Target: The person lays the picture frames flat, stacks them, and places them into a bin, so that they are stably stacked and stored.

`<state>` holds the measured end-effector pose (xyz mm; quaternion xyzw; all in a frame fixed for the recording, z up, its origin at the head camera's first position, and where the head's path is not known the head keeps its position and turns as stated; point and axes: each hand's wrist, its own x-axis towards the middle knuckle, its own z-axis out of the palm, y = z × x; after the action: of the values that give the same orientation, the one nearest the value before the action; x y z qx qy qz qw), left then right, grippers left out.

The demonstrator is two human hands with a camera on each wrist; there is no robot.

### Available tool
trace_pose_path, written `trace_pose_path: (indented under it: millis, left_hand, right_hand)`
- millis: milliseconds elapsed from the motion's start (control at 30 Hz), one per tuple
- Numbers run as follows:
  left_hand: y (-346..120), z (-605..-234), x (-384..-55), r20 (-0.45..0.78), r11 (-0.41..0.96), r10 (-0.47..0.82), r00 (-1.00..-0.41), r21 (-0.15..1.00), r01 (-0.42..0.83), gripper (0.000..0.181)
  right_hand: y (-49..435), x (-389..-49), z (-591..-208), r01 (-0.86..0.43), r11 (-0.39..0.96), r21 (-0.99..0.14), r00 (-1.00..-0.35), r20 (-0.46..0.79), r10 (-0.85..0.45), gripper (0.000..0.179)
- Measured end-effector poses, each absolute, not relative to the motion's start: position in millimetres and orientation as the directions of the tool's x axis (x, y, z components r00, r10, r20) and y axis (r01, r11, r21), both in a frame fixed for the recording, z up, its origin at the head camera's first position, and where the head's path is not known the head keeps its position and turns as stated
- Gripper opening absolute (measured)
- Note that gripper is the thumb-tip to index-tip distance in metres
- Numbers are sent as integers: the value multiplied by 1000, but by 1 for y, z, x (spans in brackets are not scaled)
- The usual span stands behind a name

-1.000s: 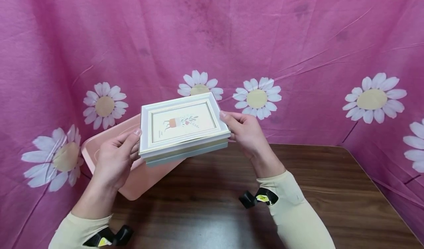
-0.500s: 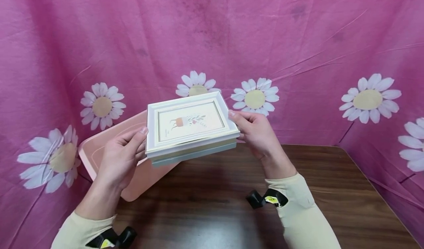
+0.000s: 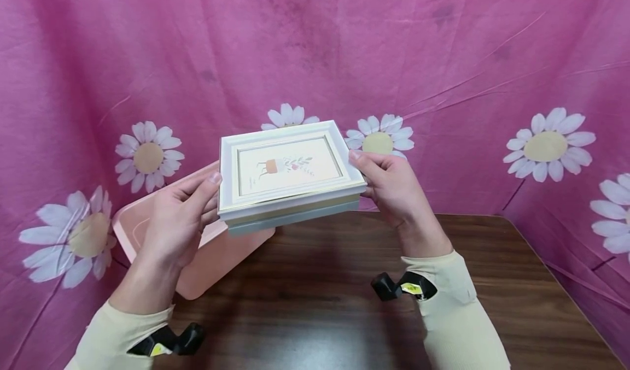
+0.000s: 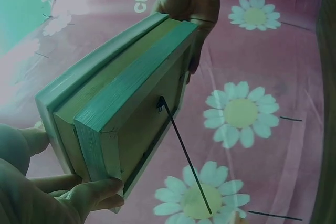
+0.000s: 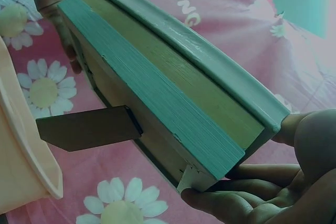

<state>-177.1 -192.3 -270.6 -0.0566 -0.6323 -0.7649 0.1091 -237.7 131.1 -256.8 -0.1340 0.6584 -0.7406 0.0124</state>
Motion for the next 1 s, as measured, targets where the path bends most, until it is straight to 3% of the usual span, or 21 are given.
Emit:
trace_pose_path:
  millis: [100, 333, 1000]
  left_hand:
    - [-195, -264, -178, 227, -179, -112, -967, 953, 245, 50]
    - [-207, -257, -179, 258, -231, -120, -959, 932, 279, 14]
    - [-254, -264, -171, 202, -316, -236, -951, 909, 271, 15]
  right_hand:
    - [128, -241, -253, -168, -148, -975, -961, 196, -196, 46]
    - [117, -249, -249, -169, -175, -970, -956, 204, -210, 46]
    - [56, -285, -256, -65, -205, -977, -962, 116, -248, 42]
